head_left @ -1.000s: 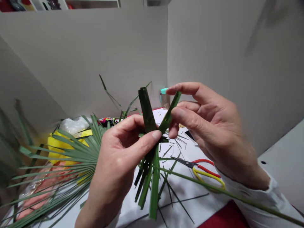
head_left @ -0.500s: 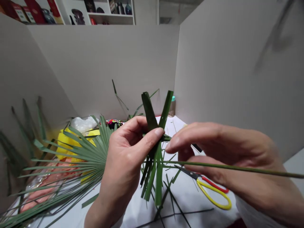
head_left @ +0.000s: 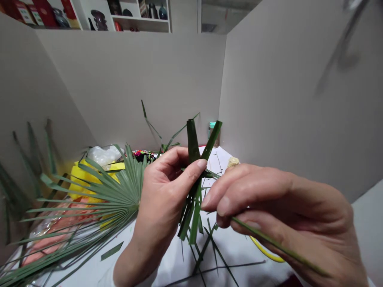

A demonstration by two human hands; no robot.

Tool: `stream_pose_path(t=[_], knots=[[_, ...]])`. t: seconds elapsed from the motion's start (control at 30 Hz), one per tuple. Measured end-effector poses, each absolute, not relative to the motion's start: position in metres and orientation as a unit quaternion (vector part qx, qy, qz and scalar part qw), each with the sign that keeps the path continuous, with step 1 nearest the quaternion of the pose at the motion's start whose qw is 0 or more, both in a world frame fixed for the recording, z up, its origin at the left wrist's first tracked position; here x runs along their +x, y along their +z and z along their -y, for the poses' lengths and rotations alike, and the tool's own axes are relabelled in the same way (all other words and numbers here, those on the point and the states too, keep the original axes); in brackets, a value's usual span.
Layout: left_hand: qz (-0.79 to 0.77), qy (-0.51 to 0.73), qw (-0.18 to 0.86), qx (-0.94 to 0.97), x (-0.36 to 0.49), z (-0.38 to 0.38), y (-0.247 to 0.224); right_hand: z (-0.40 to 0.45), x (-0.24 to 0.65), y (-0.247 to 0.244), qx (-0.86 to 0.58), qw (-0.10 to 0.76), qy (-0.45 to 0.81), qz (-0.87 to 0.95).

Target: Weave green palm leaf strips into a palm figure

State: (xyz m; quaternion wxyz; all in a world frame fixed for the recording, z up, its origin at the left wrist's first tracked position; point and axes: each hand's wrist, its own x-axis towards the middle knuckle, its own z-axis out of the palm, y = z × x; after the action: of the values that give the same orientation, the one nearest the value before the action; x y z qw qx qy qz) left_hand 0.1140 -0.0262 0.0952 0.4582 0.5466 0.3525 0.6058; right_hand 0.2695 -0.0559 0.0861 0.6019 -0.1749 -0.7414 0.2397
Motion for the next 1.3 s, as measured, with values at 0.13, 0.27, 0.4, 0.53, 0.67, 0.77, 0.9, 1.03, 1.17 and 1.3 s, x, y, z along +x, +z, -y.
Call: stream_pose_path(t=[0.13,0.27,0.4,0.53,0.67,0.77,0.9,1.03,1.17,1.3], knots=[[-0.358,0.597,0.438,0.569,0.116,0.024,0.092,0.059,0.264,0.08,-0.209,0.646,0.218,0.701],[-0.358,0.593,0.417,0.589,0.117,0.024,0.088,0.061,0.255,0.081,-0.217,0.718,0.243,0.615],[-0.369,0.588,0.404,0.596,0.116,0.023,0.084,0.06,0.261,0.093,-0.187,0.721,0.348,0.569],[-0.372,0.595,0.413,0.581,0.117,0.02,0.083,0.06,0.28,0.103,-0.161,0.728,0.384,0.545],[-0.356,0.608,0.44,0.556,0.116,0.021,0.084,0.057,0.285,0.102,-0.2,0.741,0.351,0.536],[-0.337,0.614,0.468,0.54,0.116,0.023,0.084,0.054,0.282,0.097,-0.253,0.738,0.302,0.548],[-0.32,0.617,0.483,0.533,0.117,0.023,0.082,0.05,0.287,0.091,-0.326,0.653,0.231,0.643],[-0.296,0.631,0.463,0.548,0.118,0.02,0.081,0.046,0.295,0.091,-0.342,0.57,0.083,0.742],[-0.292,0.632,0.447,0.562,0.119,0.018,0.08,0.047,0.296,0.093,-0.358,0.555,0.009,0.751],[-0.296,0.63,0.447,0.562,0.122,0.015,0.079,0.046,0.297,0.089,-0.358,0.533,-0.069,0.763]])
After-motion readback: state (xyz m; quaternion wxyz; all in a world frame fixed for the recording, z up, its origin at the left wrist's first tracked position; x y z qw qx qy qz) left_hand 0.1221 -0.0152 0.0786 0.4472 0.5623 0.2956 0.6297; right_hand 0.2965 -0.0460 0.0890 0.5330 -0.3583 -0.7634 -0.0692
